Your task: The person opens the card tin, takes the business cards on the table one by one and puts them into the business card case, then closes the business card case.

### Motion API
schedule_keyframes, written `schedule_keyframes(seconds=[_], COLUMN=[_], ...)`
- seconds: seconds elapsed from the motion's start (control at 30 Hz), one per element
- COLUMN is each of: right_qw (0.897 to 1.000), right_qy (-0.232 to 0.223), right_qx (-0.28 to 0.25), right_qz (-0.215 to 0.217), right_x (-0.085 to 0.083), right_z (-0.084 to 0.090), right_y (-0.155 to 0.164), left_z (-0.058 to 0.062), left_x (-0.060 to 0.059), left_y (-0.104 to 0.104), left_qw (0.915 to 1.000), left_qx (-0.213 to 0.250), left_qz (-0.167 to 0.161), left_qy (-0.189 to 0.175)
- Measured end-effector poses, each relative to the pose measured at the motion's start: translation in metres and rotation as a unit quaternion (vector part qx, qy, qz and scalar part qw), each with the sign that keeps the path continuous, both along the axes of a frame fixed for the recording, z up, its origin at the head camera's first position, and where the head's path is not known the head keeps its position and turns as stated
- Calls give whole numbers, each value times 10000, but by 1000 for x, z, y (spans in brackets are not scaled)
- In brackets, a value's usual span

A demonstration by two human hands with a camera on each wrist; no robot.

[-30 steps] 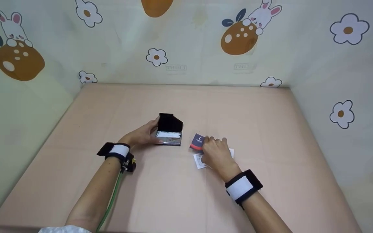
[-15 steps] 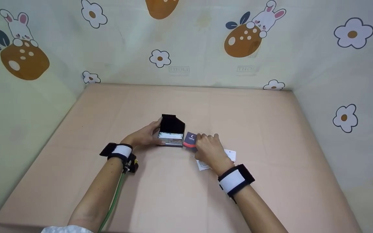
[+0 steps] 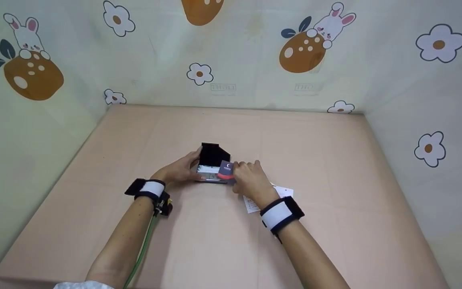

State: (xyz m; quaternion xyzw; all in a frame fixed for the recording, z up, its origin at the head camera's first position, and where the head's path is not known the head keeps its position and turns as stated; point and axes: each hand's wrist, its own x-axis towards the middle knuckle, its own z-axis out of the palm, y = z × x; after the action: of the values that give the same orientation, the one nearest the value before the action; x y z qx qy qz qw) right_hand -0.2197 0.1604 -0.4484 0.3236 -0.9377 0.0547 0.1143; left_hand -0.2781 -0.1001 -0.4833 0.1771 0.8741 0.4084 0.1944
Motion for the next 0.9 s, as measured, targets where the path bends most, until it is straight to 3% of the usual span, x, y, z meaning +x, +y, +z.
schedule_keyframes(seconds=[0.23, 0.5, 0.9], right_qw=[9994, 9991, 9978], right_qy=[-334, -226, -150], right_qx=[106, 295, 552], right_qz=[-22, 179, 322], right_x=[-8, -16, -34], right_z=[4, 5, 3], right_y=[-12, -23, -38], left_z=[-2, -1, -3], left_x=[0, -1, -2], left_y=[0, 1, 0], left_qw=[10000, 9998, 10000], left_qx=[-14, 64, 51], left_qz=[53, 161, 16], left_qy=[32, -73, 75])
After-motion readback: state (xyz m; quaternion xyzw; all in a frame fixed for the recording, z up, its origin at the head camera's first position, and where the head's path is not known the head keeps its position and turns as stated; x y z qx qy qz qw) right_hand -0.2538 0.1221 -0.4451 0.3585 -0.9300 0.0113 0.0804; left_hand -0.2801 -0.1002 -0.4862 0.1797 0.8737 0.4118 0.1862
